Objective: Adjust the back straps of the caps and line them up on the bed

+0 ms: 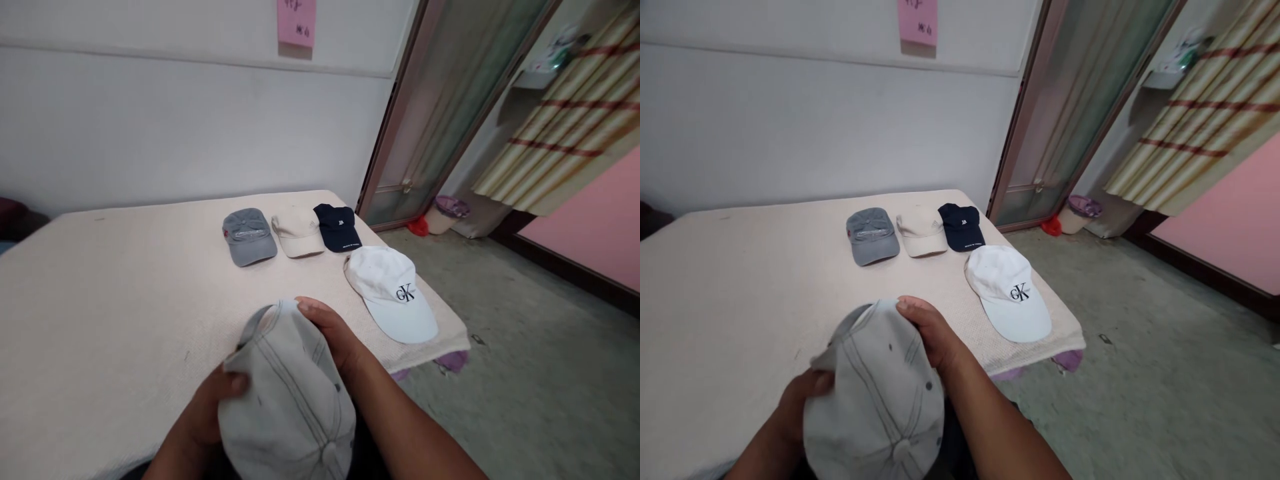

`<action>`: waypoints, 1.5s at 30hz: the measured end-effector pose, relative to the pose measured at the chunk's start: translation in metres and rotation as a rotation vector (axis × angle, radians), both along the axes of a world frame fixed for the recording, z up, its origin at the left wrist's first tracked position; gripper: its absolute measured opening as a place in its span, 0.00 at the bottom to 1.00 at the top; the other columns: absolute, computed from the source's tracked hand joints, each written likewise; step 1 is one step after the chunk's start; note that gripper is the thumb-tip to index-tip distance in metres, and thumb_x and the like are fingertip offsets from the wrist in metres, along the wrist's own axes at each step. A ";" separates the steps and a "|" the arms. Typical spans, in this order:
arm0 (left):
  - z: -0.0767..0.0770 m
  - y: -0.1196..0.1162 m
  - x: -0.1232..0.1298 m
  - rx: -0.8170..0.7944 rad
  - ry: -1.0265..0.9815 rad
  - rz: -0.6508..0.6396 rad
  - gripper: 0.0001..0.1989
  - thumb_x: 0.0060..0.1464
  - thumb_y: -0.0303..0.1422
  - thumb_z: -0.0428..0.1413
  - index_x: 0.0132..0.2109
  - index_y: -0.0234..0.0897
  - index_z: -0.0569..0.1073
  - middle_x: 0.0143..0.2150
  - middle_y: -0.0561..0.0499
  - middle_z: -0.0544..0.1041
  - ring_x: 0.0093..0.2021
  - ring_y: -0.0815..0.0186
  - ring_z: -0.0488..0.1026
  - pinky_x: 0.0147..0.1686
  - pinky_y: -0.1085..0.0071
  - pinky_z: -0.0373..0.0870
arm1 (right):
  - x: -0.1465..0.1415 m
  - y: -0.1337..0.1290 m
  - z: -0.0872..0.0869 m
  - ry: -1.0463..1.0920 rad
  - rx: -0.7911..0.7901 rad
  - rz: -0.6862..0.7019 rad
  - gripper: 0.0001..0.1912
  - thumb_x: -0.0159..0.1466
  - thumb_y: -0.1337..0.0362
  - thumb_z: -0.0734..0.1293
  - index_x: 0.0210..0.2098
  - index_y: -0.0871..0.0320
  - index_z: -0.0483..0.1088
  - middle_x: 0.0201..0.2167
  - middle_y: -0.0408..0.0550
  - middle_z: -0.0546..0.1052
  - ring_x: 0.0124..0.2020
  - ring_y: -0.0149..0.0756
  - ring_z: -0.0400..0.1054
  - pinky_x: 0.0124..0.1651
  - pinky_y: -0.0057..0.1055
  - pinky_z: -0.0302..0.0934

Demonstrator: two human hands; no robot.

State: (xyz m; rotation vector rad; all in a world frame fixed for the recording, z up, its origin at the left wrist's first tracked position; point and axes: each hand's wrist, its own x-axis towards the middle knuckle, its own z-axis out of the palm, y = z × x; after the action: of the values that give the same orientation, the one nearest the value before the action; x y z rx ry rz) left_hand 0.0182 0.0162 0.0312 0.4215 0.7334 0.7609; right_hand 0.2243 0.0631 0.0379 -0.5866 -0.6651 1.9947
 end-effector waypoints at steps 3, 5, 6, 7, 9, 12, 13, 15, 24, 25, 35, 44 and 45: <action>-0.005 0.012 -0.006 -0.097 -0.078 0.097 0.12 0.38 0.35 0.63 0.33 0.35 0.80 0.27 0.44 0.81 0.42 0.46 0.76 0.45 0.55 0.70 | 0.008 -0.001 -0.001 -0.053 0.031 0.040 0.08 0.57 0.62 0.67 0.30 0.62 0.68 0.22 0.40 0.65 0.20 0.24 0.57 0.23 0.22 0.51; -0.004 0.021 -0.008 -0.138 -0.133 0.180 0.10 0.43 0.35 0.60 0.35 0.37 0.80 0.28 0.46 0.81 0.40 0.49 0.77 0.47 0.55 0.69 | 0.014 -0.001 -0.003 -0.074 0.028 0.054 0.08 0.56 0.63 0.69 0.32 0.63 0.69 0.23 0.41 0.67 0.21 0.25 0.59 0.24 0.22 0.52; -0.002 0.026 -0.007 -0.140 -0.153 0.201 0.09 0.46 0.35 0.59 0.36 0.38 0.80 0.29 0.47 0.81 0.40 0.51 0.78 0.48 0.55 0.69 | 0.018 -0.001 -0.004 -0.077 0.022 0.043 0.09 0.55 0.64 0.69 0.33 0.62 0.69 0.24 0.42 0.69 0.22 0.26 0.60 0.25 0.22 0.53; 0.000 0.030 -0.006 -0.136 -0.164 0.208 0.09 0.48 0.35 0.57 0.36 0.38 0.79 0.30 0.47 0.82 0.39 0.52 0.78 0.48 0.55 0.68 | 0.020 0.000 -0.005 -0.077 0.015 0.019 0.09 0.55 0.64 0.69 0.33 0.62 0.69 0.25 0.42 0.69 0.23 0.26 0.62 0.26 0.22 0.54; 0.004 0.039 0.000 -0.112 -0.158 0.207 0.10 0.52 0.35 0.55 0.37 0.38 0.79 0.30 0.47 0.82 0.39 0.53 0.78 0.48 0.56 0.69 | 0.025 0.005 -0.008 -0.059 0.000 -0.055 0.09 0.54 0.64 0.70 0.32 0.62 0.69 0.24 0.42 0.70 0.23 0.26 0.62 0.27 0.23 0.56; 0.006 0.051 0.011 -0.036 -0.084 0.250 0.11 0.54 0.32 0.53 0.41 0.36 0.78 0.32 0.47 0.82 0.40 0.55 0.77 0.47 0.60 0.69 | 0.030 0.016 -0.014 0.009 -0.043 -0.211 0.08 0.52 0.67 0.72 0.29 0.61 0.69 0.22 0.39 0.70 0.23 0.25 0.63 0.27 0.22 0.57; 0.005 0.054 0.015 -0.010 -0.039 0.260 0.11 0.54 0.31 0.53 0.41 0.36 0.78 0.33 0.47 0.82 0.41 0.56 0.77 0.47 0.61 0.69 | 0.032 0.020 -0.017 0.035 -0.059 -0.262 0.08 0.51 0.68 0.72 0.29 0.60 0.69 0.23 0.39 0.71 0.23 0.25 0.63 0.28 0.22 0.58; 0.002 0.056 0.022 0.026 0.062 0.231 0.11 0.54 0.30 0.53 0.42 0.35 0.77 0.36 0.47 0.82 0.42 0.57 0.76 0.45 0.65 0.69 | 0.036 0.029 -0.021 0.077 -0.084 -0.354 0.08 0.51 0.69 0.72 0.28 0.60 0.69 0.23 0.39 0.72 0.24 0.25 0.65 0.30 0.22 0.60; -0.009 0.042 0.043 0.007 0.064 0.014 0.15 0.56 0.35 0.52 0.46 0.32 0.76 0.44 0.42 0.79 0.43 0.57 0.75 0.42 0.64 0.69 | 0.058 0.057 -0.035 0.004 -0.137 -0.525 0.08 0.51 0.66 0.70 0.30 0.58 0.68 0.25 0.42 0.76 0.27 0.34 0.71 0.33 0.30 0.66; -0.011 0.044 0.044 0.007 0.071 0.048 0.14 0.55 0.33 0.53 0.45 0.31 0.77 0.43 0.43 0.80 0.42 0.57 0.75 0.42 0.65 0.69 | 0.059 0.060 -0.035 -0.015 -0.129 -0.532 0.08 0.51 0.65 0.70 0.31 0.58 0.68 0.25 0.42 0.76 0.28 0.35 0.71 0.34 0.31 0.66; -0.022 0.067 0.052 -0.025 0.062 0.213 0.09 0.54 0.27 0.53 0.38 0.30 0.77 0.34 0.45 0.81 0.34 0.62 0.77 0.38 0.69 0.71 | 0.077 0.066 -0.038 -0.041 -0.052 -0.522 0.09 0.52 0.71 0.68 0.34 0.60 0.73 0.32 0.44 0.78 0.33 0.32 0.71 0.39 0.26 0.65; -0.026 0.079 0.056 -0.029 0.125 0.298 0.10 0.56 0.25 0.50 0.38 0.28 0.77 0.34 0.43 0.81 0.35 0.62 0.77 0.39 0.69 0.72 | 0.084 0.051 -0.040 -0.110 0.010 -0.366 0.14 0.50 0.73 0.68 0.38 0.63 0.72 0.35 0.49 0.77 0.35 0.32 0.70 0.40 0.26 0.63; -0.026 0.079 0.056 -0.028 0.122 0.301 0.11 0.56 0.25 0.50 0.38 0.28 0.77 0.34 0.43 0.81 0.35 0.62 0.77 0.38 0.69 0.72 | 0.084 0.051 -0.040 -0.121 0.009 -0.373 0.15 0.49 0.74 0.68 0.38 0.63 0.72 0.34 0.49 0.77 0.34 0.32 0.70 0.40 0.26 0.63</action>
State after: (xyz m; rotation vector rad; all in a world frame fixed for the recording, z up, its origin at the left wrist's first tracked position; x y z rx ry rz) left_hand 0.0742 0.0954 0.0054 0.3374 0.9335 1.0126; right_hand 0.3085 0.1137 -0.0023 -0.7700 -0.5879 1.6174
